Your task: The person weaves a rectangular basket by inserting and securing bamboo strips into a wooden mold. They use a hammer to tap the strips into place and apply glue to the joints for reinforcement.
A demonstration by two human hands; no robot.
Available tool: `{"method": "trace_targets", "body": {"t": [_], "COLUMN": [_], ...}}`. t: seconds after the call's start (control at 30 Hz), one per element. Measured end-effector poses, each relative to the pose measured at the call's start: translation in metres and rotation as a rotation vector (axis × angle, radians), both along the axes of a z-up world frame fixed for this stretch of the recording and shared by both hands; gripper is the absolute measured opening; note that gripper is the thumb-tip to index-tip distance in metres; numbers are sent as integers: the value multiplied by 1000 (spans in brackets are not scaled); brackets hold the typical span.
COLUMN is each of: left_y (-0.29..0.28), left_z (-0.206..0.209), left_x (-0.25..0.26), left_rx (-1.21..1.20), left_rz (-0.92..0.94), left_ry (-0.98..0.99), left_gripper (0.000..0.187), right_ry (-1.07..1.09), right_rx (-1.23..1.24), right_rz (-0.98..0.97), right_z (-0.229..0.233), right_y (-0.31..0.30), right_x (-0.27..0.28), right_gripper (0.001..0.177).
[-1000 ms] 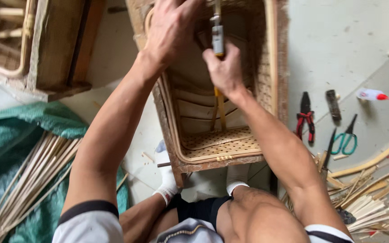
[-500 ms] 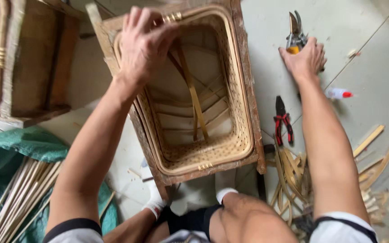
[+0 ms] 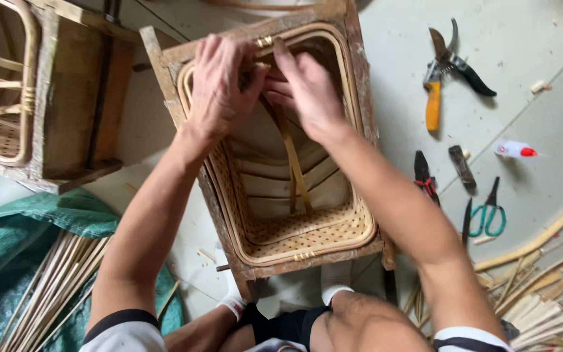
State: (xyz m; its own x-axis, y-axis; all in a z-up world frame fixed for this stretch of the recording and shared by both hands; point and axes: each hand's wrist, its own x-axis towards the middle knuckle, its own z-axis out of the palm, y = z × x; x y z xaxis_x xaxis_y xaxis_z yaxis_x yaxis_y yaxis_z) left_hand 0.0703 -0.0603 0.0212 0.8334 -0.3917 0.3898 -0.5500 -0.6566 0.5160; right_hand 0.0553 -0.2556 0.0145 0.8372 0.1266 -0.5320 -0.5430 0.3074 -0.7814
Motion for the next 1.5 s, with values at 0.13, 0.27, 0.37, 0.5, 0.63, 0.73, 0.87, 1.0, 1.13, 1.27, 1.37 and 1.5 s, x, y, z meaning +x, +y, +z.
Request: {"method": "trace_targets", "body": {"t": [0.13,0.27,0.37,0.5,0.63,0.73,0.87,1.0,1.13,1.27,1.37,1.5], "left_y": [2,1,3,6,7,9,11,12,8,5,8,8], "left_z": [9,15,18,22,28,30,28,26,23,17,14,9], "left_x": [-3,-4,-4,-3,-5,-3,-2,0,6,6,11,14], "left_rx": [41,87,88,64,67,61,65,84,139,117,149,153], "left_rz": [-15,-20,-32,-74,-77,-94,-95,-106,-106,-113,-150,-192], "left_ry": [47,11,-2,5,0,12,52,57,8,23,60,106], "left_gripper": [41,39,36,32,21,18,17,19,18,15,11,18], "right_ry": [-26,-103,-110,-127,-52,-30,3,-28,-114,-144,-279,-610], "right_rx": [-97,93,290,261,241,236,231,252,214,96,-347,-1040], "right_rz": [-154,-242,-239,-215,-139,-111,-61,-59,-26,-29,233,376], "right_z": [-45,-51,-41,-21,-6,-1,-3,-5,-9,-4,16,50], "right_y": [34,34,31,21,9,5,1,-1,0,-2,-11,-47], "right_x": [8,-5,-5,3,4,7,9,8,11,7,4,-8], "right_gripper": [44,37,31,30,22,19,15,17,21,24,22,13]}}
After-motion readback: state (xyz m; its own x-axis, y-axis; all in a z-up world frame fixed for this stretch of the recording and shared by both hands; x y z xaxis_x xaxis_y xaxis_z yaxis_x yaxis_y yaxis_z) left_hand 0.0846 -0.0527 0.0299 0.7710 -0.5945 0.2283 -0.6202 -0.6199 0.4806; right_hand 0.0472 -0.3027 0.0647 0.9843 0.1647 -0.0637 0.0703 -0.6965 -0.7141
